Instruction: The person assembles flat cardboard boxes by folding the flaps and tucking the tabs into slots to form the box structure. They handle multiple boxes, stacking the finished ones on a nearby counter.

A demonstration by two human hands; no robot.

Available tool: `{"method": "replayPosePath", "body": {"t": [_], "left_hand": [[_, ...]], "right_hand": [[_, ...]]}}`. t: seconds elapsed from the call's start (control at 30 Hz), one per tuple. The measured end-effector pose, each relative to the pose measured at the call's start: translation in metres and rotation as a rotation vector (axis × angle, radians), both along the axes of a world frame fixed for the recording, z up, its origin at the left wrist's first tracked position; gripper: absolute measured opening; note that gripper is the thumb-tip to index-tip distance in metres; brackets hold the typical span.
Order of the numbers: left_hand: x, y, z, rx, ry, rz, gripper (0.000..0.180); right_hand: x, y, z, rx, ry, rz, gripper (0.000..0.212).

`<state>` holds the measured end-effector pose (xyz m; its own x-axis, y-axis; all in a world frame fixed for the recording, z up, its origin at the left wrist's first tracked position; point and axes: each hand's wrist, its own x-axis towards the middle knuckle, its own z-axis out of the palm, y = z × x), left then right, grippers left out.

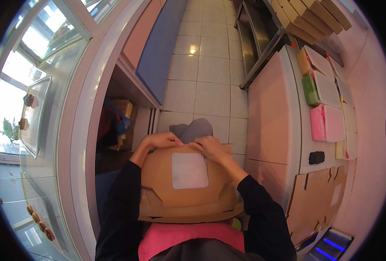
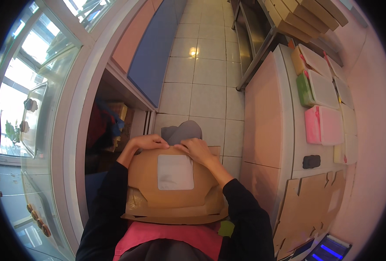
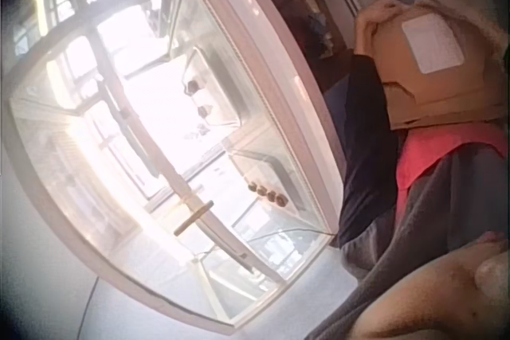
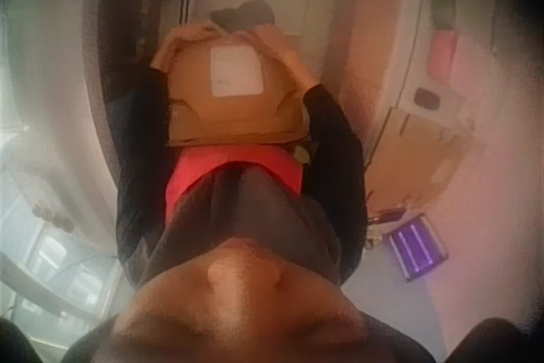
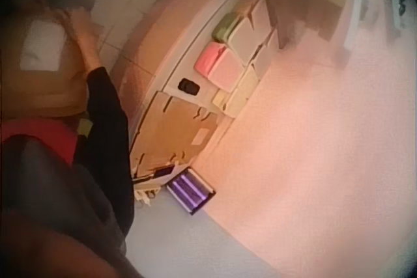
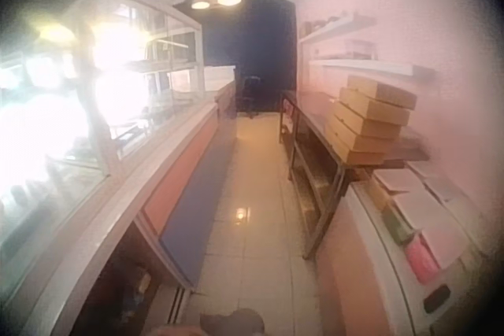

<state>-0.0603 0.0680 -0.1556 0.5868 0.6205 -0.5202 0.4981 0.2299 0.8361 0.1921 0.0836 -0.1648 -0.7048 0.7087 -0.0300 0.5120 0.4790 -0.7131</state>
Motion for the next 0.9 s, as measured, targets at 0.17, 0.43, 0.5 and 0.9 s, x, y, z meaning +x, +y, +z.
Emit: {"method": "replayPosePath", "body": {"t": [0.17,0.43,0.5,0.9], "left_hand": [[0.011,0.014,-0.014,0.122,-0.144,-0.028,0.030],[0.011,0.008,0.000,0.314,0.024,0.008,0.024],[0.014,0.000,0.041,0.410,0.306,-0.023,0.020],[-0.055,-0.071,0.077,0.476,0.058,0.143,0.044]], "right_hand": [[-0.002,0.006,-0.009,0.121,-0.124,-0.104,0.047],[-0.011,-0.014,-0.018,0.249,-0.175,-0.213,0.031],[-0.001,-0.012,-0.012,0.297,-0.034,-0.217,0.023],[0.124,-0.033,0.045,-0.283,0.015,-0.366,0.046]]}}
